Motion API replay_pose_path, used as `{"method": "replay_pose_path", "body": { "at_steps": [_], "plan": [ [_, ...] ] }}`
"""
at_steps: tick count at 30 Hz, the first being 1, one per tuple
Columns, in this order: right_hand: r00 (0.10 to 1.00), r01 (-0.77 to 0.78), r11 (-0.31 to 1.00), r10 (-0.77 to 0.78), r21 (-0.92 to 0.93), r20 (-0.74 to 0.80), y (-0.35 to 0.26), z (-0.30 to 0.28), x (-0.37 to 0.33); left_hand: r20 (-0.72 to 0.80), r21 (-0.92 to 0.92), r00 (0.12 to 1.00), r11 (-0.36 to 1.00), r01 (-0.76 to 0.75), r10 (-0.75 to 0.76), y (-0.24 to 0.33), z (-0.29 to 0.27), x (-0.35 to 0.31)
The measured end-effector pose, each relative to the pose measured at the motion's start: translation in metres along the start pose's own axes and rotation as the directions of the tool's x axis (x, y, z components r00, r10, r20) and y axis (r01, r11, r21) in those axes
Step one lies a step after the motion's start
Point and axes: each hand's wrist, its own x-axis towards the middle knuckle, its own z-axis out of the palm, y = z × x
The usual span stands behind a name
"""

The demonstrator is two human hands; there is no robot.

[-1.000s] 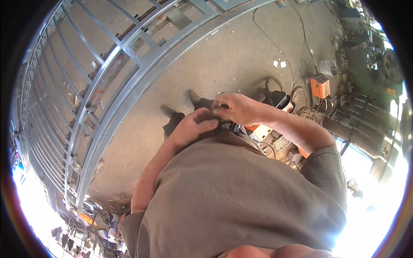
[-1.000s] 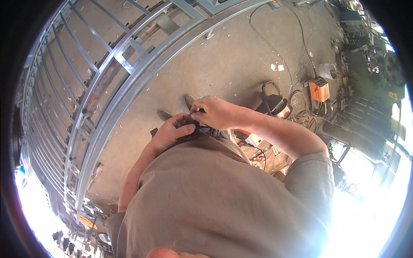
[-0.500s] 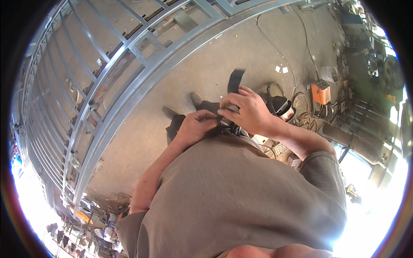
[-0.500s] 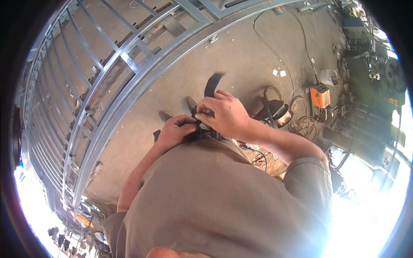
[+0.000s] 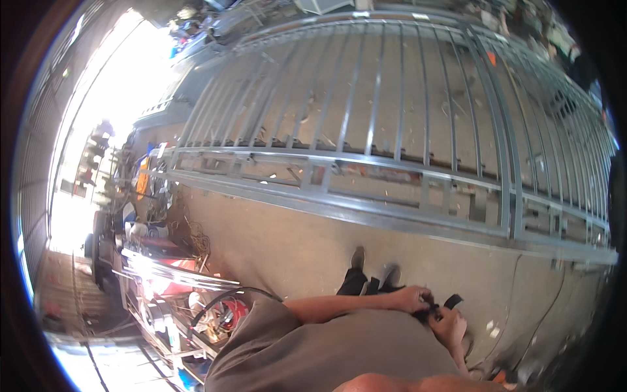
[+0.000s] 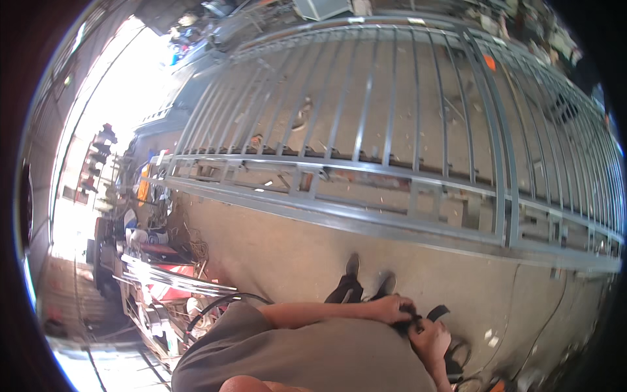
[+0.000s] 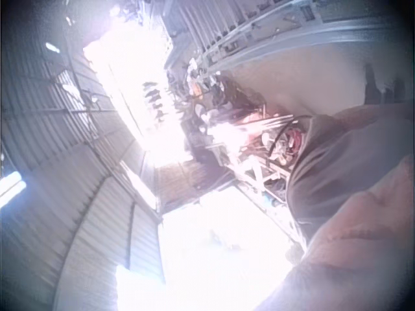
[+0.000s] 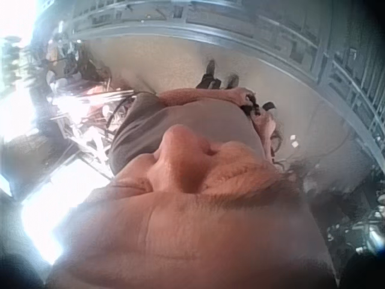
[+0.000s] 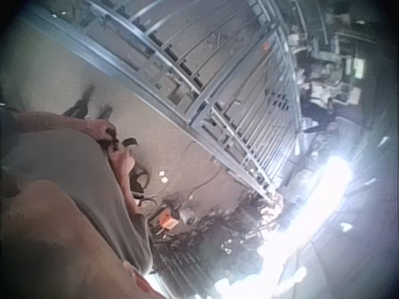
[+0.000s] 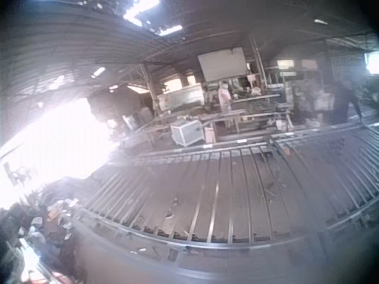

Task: The person assembles a black safety harness by hand, threading straps through buckles and securing connections. The person then attaches a cable to the harness and positions it on a metal frame structure.

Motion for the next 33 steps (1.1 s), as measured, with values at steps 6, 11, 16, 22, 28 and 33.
{"method": "replay_pose_path", "body": {
  "at_steps": [6, 11, 16, 22, 28, 33],
  "plan": [
    [0.98, 0.18, 0.984, -0.18, -0.005, -0.089, -0.018, 0.022, 0.03, -0.107, 0.108, 0.993, 0.993, 0.056, -0.045, -0.012, -0.022, -0.013],
    [0.981, 0.186, 0.962, -0.169, 0.2, -0.098, -0.043, 0.042, 0.04, -0.056, 0.106, 0.997, 0.993, 0.061, -0.055, -0.009, -0.063, -0.037],
    [0.991, 0.087, 0.929, -0.117, 0.36, 0.061, -0.071, 0.052, 0.047, 0.097, 0.024, 0.994, 0.998, -0.06, 0.057, -0.012, -0.107, -0.058],
    [0.993, 0.092, 0.945, -0.065, 0.313, -0.094, -0.116, 0.069, 0.055, 0.311, -0.023, 0.95, 1.0, -0.005, 0.012, -0.019, -0.153, -0.071],
    [0.983, -0.116, 0.898, 0.166, 0.425, -0.082, -0.153, 0.08, 0.043, 0.361, 0.012, 0.931, 0.998, 0.062, -0.062, -0.025, -0.172, -0.084],
    [0.912, -0.375, 0.724, 0.399, 0.579, 0.092, -0.171, 0.075, 0.03, 0.337, -0.026, 0.938, 0.995, 0.092, -0.078, -0.018, -0.164, -0.094]
  ]
}}
